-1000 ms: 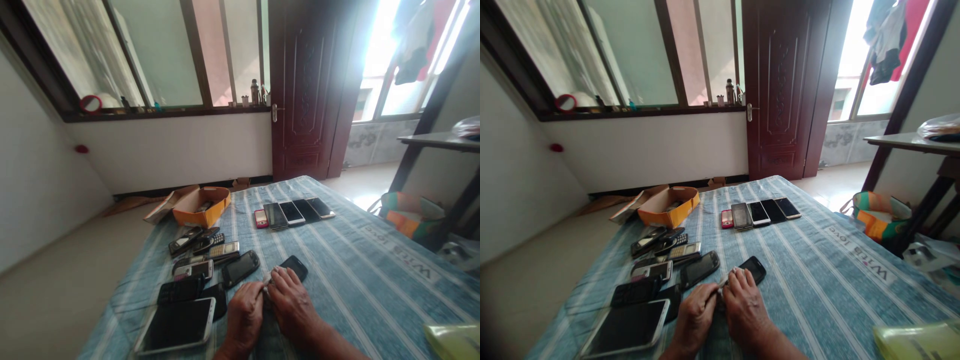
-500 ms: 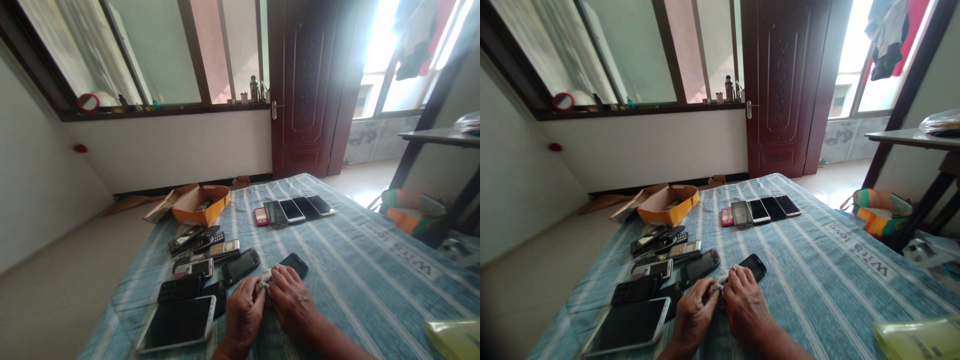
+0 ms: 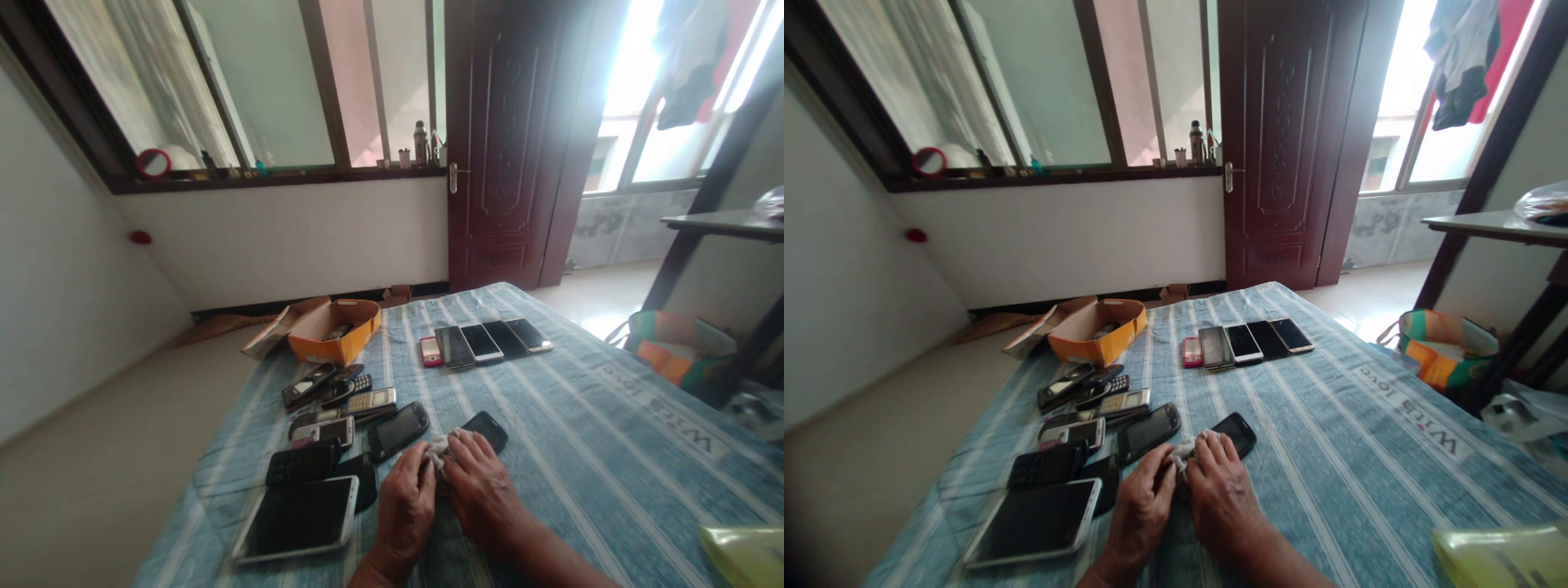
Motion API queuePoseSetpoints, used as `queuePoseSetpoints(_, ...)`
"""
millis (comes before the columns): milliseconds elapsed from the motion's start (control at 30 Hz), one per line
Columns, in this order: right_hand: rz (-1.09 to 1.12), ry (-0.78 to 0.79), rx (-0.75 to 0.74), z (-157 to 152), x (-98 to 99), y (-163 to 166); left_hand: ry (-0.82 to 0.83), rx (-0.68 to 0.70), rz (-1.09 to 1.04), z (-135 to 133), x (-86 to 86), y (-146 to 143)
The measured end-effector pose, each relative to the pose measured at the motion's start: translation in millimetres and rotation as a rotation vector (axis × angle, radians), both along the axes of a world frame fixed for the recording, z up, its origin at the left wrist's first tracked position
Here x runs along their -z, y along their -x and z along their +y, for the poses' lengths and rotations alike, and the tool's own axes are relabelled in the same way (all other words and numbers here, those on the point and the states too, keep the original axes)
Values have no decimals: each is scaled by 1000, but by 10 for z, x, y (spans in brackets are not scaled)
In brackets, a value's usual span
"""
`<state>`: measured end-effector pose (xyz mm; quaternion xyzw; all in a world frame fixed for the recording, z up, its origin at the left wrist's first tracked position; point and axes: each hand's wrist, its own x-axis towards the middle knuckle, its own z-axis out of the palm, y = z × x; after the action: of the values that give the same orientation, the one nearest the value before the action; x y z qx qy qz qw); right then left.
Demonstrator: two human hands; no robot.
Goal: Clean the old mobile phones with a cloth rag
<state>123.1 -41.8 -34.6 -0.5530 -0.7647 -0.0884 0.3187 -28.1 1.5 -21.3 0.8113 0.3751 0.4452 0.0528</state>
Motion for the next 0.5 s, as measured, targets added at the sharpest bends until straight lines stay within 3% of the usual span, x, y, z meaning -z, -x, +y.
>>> queuePoseSetpoints(200, -28, 45, 21, -7, -6, 11, 53, 4, -27, -10, -4, -9)
queuePoseSetpoints(500, -11, 372, 33, 164, -331, 75, 54, -45, -101, -6, -31, -11)
